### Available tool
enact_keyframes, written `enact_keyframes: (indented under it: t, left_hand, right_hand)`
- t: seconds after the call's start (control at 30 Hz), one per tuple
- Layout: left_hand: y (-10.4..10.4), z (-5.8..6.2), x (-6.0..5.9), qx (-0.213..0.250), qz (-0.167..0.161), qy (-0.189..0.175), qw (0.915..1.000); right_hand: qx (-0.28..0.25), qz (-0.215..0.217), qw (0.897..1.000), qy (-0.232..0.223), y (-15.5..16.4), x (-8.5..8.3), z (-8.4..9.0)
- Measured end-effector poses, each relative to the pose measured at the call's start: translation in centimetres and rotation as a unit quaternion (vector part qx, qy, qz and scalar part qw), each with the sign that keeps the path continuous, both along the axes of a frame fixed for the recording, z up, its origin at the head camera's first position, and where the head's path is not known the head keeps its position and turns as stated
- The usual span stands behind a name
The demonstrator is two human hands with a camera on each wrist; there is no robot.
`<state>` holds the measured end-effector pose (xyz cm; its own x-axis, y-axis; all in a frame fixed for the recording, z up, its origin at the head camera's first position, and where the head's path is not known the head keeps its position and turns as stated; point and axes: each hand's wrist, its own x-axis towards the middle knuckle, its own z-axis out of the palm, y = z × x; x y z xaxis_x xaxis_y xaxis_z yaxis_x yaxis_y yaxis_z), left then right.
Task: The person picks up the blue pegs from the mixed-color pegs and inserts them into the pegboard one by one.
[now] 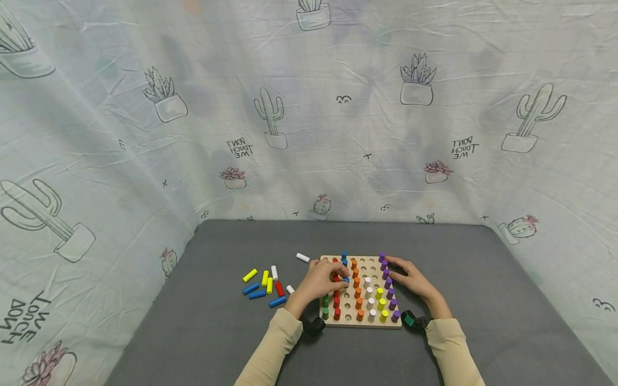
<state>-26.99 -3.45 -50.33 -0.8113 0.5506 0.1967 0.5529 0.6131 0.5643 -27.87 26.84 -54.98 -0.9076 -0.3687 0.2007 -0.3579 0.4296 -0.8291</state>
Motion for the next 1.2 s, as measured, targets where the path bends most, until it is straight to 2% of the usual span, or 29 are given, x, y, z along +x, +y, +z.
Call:
enact_keyframes:
  t: [0.33,0.67,1.2]
  left_hand:
    - [-0.3,0.5,-0.1,0.004,0.004,0.0,1.0]
    - [-1.0,0.9,0.1,0.023,-0.001,0.02,0.9995]
    - [-2.9,1.5,0.3,0.03,0.019,0.021,0.9992]
  right_hand:
    - [-0.001,0.02,1.0,0.02,0.1,-0.1,-0.1]
    - [-0.011,0.031,0.999,0.025,0.2,0.2,0.0]
    - [-0.006,0.015,1.0,0.015,0.1,0.3,0.0]
